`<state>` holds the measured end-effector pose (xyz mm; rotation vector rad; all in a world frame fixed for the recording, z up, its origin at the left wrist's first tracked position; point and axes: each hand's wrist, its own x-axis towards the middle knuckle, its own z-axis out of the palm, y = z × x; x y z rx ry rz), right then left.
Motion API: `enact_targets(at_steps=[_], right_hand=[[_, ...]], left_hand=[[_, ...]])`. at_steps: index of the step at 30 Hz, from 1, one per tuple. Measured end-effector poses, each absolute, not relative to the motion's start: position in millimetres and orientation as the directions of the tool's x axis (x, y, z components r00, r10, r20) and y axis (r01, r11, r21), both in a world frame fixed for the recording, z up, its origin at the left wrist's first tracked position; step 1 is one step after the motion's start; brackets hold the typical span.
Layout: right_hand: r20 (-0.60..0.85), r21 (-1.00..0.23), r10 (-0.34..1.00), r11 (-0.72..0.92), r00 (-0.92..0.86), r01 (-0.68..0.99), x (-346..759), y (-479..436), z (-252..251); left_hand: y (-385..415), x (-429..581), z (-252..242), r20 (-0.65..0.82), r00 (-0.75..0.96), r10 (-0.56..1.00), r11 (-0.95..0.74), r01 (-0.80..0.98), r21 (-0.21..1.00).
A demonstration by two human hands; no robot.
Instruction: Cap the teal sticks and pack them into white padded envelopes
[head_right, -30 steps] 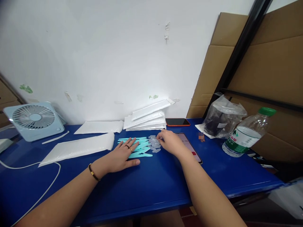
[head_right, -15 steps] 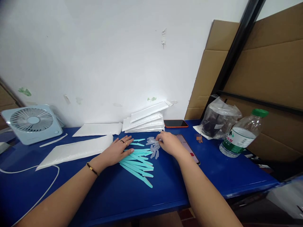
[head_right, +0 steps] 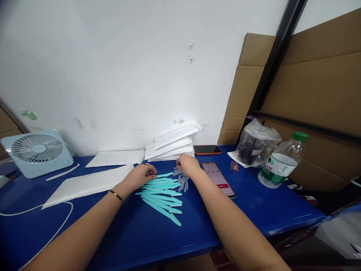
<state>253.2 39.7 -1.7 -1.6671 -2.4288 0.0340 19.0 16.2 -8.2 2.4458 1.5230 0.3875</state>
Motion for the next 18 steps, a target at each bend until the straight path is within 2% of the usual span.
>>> enact_targets(at_steps=[4,9,13,18], right_hand=[[0.101,-0.119,0.927,0.371,-0.36,0.921,249,44,-9],[0.186,-0.1,0.914,0.382,-0.36,0.919,251,38,-15],[0.186,-0.24,0.876,0.48,-0.445,0.844,256,40,-18],[0.264,-0.386,0.827,0.562,-0.496,0.732,257,45,-26]], left_hand=[[19,12,-9,0.026,0.399,0.917,-0.381,0.85,0.363],[17,7,-12,0.145,0.449,0.882,-0.472,0.846,0.249],[22,5,-16,0.179,0.488,0.854,-0.515,0.843,0.158],[27,4,-19,0.177,0.476,0.862,-0.503,0.847,0.173]])
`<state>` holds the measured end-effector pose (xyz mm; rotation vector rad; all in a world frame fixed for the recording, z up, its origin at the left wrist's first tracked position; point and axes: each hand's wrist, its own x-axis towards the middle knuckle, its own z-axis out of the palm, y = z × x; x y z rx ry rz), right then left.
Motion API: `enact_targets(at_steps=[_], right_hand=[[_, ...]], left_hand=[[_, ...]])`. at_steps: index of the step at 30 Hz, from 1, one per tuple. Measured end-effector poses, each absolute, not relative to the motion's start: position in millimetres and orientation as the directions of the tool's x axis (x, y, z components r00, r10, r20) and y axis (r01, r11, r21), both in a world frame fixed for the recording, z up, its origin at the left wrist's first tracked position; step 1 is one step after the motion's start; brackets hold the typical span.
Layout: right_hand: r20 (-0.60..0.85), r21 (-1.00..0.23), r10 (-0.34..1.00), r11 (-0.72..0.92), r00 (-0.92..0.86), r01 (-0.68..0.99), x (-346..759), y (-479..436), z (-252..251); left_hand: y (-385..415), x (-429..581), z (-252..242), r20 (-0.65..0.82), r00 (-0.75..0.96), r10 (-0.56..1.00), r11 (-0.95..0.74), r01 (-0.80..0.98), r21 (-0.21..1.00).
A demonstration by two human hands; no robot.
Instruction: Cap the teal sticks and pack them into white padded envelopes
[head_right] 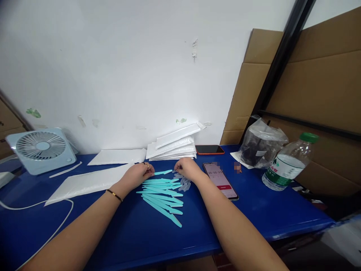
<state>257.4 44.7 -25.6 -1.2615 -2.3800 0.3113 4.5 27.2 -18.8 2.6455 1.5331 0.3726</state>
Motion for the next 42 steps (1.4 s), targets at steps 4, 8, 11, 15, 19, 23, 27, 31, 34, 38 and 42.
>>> enact_targets(at_steps=[4,8,11,15,19,23,27,31,34,38,42], right_hand=[[0.294,-0.431,0.821,0.571,-0.49,0.698,257,46,-30],[0.286,-0.442,0.844,0.537,-0.454,0.719,259,47,-32],[0.263,-0.448,0.854,0.52,-0.448,0.728,260,47,-31],[0.258,-0.342,0.861,0.505,-0.437,0.792,257,43,-26],[0.269,-0.181,0.864,0.48,-0.426,0.858,252,40,-22],[0.265,-0.204,0.858,0.495,-0.44,0.844,253,42,-23],[0.268,-0.316,0.834,0.55,-0.483,0.773,258,46,-26],[0.297,-0.327,0.794,0.606,-0.53,0.725,256,47,-27],[0.306,-0.32,0.778,0.627,-0.549,0.71,254,46,-26],[0.295,-0.308,0.781,0.624,-0.551,0.718,258,45,-24],[0.29,-0.316,0.781,0.624,-0.553,0.715,260,44,-24]], left_hand=[[29,3,-20,0.185,0.489,0.853,-0.519,0.833,0.193],[32,1,-20,0.183,0.5,0.846,-0.53,0.827,0.19],[32,-1,-20,0.191,0.521,0.832,-0.549,0.822,0.151],[30,2,-16,0.205,0.566,0.799,-0.586,0.809,0.051],[25,8,-14,0.227,0.596,0.77,-0.583,0.802,-0.127],[22,11,-12,0.237,0.602,0.763,-0.57,0.799,-0.193],[23,9,-11,0.235,0.608,0.758,-0.589,0.793,-0.153],[25,7,-14,0.237,0.602,0.762,-0.59,0.797,-0.127],[26,7,-15,0.245,0.607,0.756,-0.601,0.792,-0.107],[26,6,-16,0.243,0.597,0.764,-0.597,0.798,-0.084],[25,7,-15,0.237,0.582,0.778,-0.584,0.809,-0.071]])
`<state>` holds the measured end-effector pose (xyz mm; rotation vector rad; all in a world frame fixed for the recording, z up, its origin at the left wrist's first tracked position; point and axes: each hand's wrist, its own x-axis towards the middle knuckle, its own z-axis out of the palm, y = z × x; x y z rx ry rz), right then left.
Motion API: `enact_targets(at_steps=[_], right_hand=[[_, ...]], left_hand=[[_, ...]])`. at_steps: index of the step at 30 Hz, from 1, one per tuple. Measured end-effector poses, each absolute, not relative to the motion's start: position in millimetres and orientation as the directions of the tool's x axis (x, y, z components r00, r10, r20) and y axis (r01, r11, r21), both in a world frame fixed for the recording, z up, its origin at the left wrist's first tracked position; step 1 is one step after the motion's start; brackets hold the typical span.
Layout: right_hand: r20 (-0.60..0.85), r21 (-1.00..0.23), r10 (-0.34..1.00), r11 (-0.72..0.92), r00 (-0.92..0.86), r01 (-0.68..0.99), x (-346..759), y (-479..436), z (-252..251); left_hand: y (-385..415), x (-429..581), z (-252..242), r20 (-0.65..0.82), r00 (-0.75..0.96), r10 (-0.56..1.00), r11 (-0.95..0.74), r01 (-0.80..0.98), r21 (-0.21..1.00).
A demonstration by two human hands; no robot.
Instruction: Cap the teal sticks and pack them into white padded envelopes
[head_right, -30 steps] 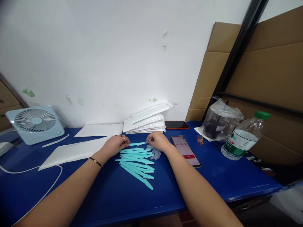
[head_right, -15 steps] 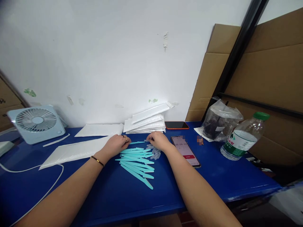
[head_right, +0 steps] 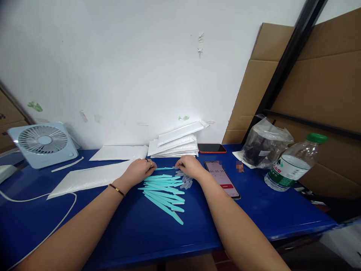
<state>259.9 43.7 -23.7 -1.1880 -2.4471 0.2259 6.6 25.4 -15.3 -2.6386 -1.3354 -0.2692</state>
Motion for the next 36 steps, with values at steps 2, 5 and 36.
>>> enact_targets(at_steps=[2,5,36], right_hand=[[0.3,-0.319,0.77,0.637,-0.563,0.702,254,43,-24],[0.294,-0.318,0.769,0.639,-0.568,0.7,242,41,-24],[0.109,-0.642,0.845,0.461,-0.523,0.613,267,20,1]], left_hand=[[24,8,-15,0.237,0.583,0.777,-0.586,0.808,-0.069],[23,12,-15,0.237,0.582,0.778,-0.589,0.807,-0.046],[16,10,-10,0.136,0.441,0.887,-0.456,0.79,0.409]])
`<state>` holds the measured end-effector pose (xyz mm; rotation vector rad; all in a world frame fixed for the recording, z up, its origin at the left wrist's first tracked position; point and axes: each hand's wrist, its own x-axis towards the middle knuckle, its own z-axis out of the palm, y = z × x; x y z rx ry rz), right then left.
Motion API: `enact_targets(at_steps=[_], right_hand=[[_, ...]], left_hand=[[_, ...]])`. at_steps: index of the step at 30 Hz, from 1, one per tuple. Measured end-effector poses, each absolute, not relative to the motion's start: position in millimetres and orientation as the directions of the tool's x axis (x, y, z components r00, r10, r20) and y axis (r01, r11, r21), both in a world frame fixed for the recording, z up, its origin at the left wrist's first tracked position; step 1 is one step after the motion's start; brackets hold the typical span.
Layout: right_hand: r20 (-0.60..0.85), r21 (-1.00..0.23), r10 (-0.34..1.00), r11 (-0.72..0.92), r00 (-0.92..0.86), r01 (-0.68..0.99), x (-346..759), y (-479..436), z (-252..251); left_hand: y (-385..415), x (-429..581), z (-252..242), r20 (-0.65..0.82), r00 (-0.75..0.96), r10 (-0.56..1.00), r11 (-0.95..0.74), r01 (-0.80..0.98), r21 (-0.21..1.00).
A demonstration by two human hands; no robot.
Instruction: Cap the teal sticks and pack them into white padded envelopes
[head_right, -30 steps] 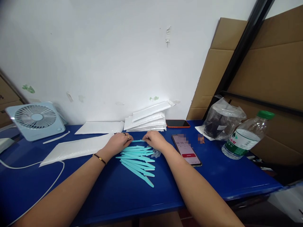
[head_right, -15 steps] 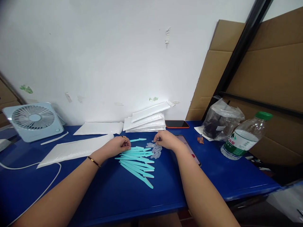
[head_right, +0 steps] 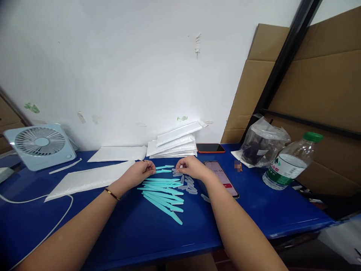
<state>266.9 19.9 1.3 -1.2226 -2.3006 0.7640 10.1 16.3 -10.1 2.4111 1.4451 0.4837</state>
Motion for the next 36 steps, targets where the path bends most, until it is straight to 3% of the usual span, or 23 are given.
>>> enact_targets(at_steps=[12,18,22,27,31,33,36], right_hand=[[0.149,-0.642,0.837,0.486,-0.526,0.592,247,18,-4],[0.317,-0.47,0.869,0.493,-0.381,0.732,267,27,3],[0.24,-0.348,0.901,0.427,-0.361,0.834,288,36,-5],[0.182,-0.257,0.869,0.495,-0.461,0.83,284,39,-15],[0.196,-0.181,0.9,0.423,-0.389,0.888,274,37,-14],[0.201,-0.189,0.908,0.405,-0.368,0.895,274,36,-13],[0.214,-0.349,0.896,0.443,-0.39,0.826,280,32,-12]], left_hand=[[11,20,-9,0.2,0.459,0.866,-0.5,0.771,0.395],[14,19,-13,0.312,0.395,0.864,-0.494,0.784,0.377],[11,25,-12,0.298,0.472,0.83,-0.555,0.754,0.35],[6,29,-8,0.241,0.555,0.796,-0.604,0.756,0.252],[4,25,-6,0.125,0.565,0.816,-0.575,0.768,0.281],[3,24,-6,0.072,0.554,0.83,-0.548,0.784,0.292],[4,23,-9,0.062,0.527,0.847,-0.518,0.797,0.311]])
